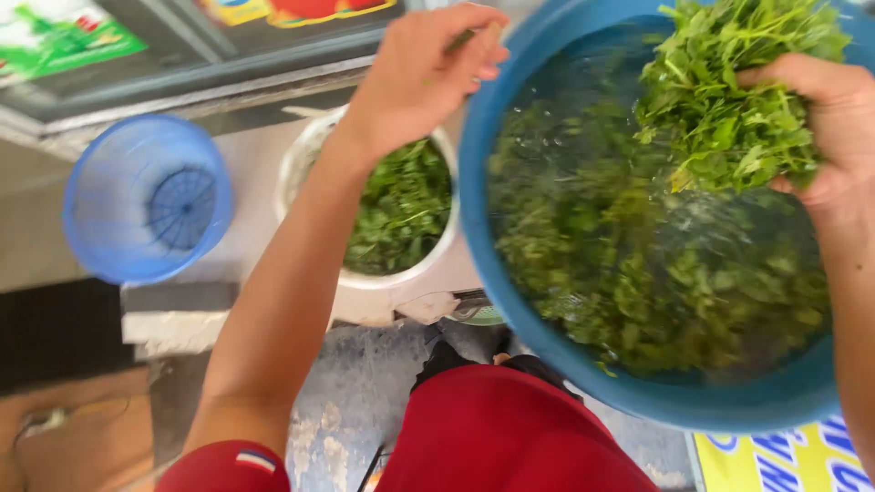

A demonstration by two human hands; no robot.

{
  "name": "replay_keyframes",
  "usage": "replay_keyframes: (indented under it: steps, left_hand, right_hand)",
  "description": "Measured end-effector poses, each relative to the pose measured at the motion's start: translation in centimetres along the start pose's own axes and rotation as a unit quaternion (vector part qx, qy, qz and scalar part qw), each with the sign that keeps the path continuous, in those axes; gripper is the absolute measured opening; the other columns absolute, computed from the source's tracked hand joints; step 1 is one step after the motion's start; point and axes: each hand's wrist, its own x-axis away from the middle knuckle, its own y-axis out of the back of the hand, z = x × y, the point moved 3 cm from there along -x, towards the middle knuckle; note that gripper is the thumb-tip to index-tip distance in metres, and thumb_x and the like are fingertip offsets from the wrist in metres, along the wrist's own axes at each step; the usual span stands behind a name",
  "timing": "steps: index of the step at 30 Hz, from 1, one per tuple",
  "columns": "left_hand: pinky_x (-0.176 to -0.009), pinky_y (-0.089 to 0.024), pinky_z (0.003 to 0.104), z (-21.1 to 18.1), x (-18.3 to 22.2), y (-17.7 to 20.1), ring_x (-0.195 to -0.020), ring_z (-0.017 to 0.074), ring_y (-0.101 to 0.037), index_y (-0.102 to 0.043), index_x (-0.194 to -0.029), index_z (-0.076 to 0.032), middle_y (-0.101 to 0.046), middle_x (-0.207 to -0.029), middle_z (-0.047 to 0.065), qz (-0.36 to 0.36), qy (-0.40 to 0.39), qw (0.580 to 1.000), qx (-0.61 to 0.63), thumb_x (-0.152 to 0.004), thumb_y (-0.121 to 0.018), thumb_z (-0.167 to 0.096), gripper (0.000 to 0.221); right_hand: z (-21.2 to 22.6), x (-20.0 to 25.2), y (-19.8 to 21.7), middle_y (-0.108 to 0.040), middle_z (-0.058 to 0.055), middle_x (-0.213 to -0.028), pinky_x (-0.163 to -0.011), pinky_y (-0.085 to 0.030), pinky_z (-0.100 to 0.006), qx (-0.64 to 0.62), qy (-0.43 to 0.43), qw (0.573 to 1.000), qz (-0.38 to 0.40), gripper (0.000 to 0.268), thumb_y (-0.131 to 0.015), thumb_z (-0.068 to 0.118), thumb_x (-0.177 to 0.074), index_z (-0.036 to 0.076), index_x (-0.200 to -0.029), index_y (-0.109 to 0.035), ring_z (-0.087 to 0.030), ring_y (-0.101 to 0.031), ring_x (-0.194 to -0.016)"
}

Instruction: Wash leafy herbs in a basin of water and transfer them to a colander.

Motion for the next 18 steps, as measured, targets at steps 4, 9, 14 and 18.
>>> replay_keyframes:
  steps: [4,9,14,18]
  left_hand:
    - [-0.071,-0.055,0.029,-0.7,8.7,8.3,-0.084,0.0126,-0.068,-0.070,-0.120,0.003,-0.069,-0.085,0.006,-0.116,0.124,0.984,-0.052,-0.110,-0.065,-0.024,0.030]
    - [-0.071,-0.052,0.027,4.2,18.9,10.4,-0.082,0.0070,-0.060,-0.072,-0.117,0.003,-0.075,-0.086,0.007,-0.217,0.222,0.947,-0.079,-0.107,-0.065,-0.028,0.033]
    - [-0.085,-0.058,0.032,7.7,25.7,8.8,-0.101,0.0138,-0.075,-0.071,-0.124,0.003,-0.080,-0.108,0.018,-0.294,0.243,0.923,-0.057,-0.106,-0.064,-0.031,0.039]
    - [-0.073,-0.057,0.037,7.0,27.5,7.6,-0.078,0.0301,-0.074,-0.066,-0.132,-0.003,-0.077,-0.112,0.019,-0.303,0.407,0.862,-0.019,-0.100,-0.059,-0.032,0.044]
  right_hand:
    - [2.1,0.5,-12.0,-0.075,-0.009,-0.103,-0.062,-0.059,-0.035,0.013,0.063,0.991,0.120,0.038,-0.063,0.017,-0.090,0.004,-0.125,-0.067,-0.020,-0.074,-0.082]
    - [0.2,0.5,-26.2,-0.076,-0.008,-0.121,-0.104,-0.056,-0.042,0.180,0.061,0.976,0.105,0.061,-0.076,0.009,-0.077,0.009,-0.136,-0.060,-0.024,-0.075,-0.112]
    - [-8.2,-2.5,-35.8,-0.054,-0.028,-0.137,-0.113,-0.047,-0.048,0.523,0.246,0.803,0.143,0.073,-0.087,0.020,-0.075,0.005,-0.139,-0.057,-0.042,-0.057,-0.126]
    - [-14.1,-0.8,-39.9,-0.035,-0.036,-0.145,-0.109,-0.044,-0.054,0.557,0.285,0.764,0.158,0.091,-0.090,0.022,-0.067,0.004,-0.146,-0.049,-0.051,-0.043,-0.129]
